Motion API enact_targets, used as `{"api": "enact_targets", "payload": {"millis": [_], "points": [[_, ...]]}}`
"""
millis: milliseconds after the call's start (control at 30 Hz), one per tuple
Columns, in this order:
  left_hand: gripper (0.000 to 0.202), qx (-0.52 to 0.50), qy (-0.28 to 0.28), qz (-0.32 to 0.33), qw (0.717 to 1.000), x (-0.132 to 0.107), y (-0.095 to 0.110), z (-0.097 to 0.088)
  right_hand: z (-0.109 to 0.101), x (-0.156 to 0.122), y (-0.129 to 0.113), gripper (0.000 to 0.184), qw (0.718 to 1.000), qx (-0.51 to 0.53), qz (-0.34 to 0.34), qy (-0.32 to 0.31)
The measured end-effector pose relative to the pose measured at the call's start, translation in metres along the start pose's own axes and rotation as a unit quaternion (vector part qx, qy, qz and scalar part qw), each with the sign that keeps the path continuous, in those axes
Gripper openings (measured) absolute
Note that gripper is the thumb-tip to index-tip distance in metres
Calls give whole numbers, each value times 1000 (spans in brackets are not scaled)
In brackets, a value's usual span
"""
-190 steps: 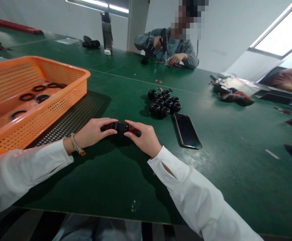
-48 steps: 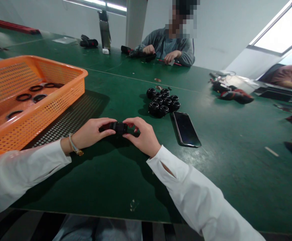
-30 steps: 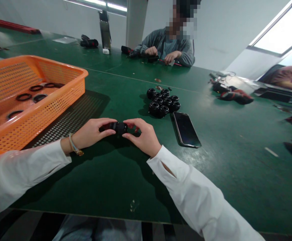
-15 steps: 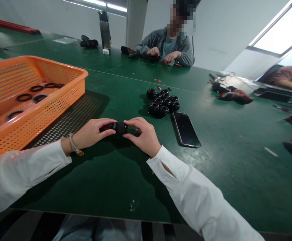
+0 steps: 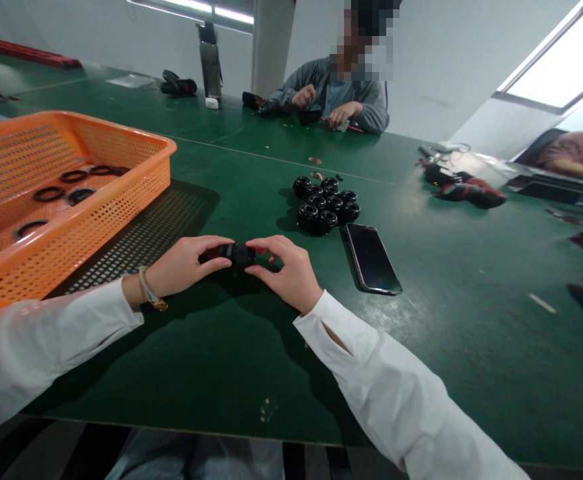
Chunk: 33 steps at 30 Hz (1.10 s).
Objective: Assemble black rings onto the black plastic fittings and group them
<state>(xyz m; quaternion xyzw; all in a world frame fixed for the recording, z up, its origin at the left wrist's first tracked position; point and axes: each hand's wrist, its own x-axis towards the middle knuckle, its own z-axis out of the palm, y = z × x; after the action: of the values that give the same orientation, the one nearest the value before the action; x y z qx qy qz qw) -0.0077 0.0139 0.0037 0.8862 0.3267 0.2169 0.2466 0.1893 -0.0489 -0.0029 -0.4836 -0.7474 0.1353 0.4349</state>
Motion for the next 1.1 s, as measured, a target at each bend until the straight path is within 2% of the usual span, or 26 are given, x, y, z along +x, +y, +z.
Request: {"api": "enact_targets", "payload": {"millis": [233,833,1100], "points": [[38,-25,0,-9,1000,0,0,0,-1,-1,0,29,1000,2,-5,-13],[39,-16,-2,-12,1000,0,1,0,0,-1,3,27,1000,-8,17,-20],[41,-21,-2,-16,1000,0,-2,-1,-2,-1,2,31,1000,-11,0,-27]]}}
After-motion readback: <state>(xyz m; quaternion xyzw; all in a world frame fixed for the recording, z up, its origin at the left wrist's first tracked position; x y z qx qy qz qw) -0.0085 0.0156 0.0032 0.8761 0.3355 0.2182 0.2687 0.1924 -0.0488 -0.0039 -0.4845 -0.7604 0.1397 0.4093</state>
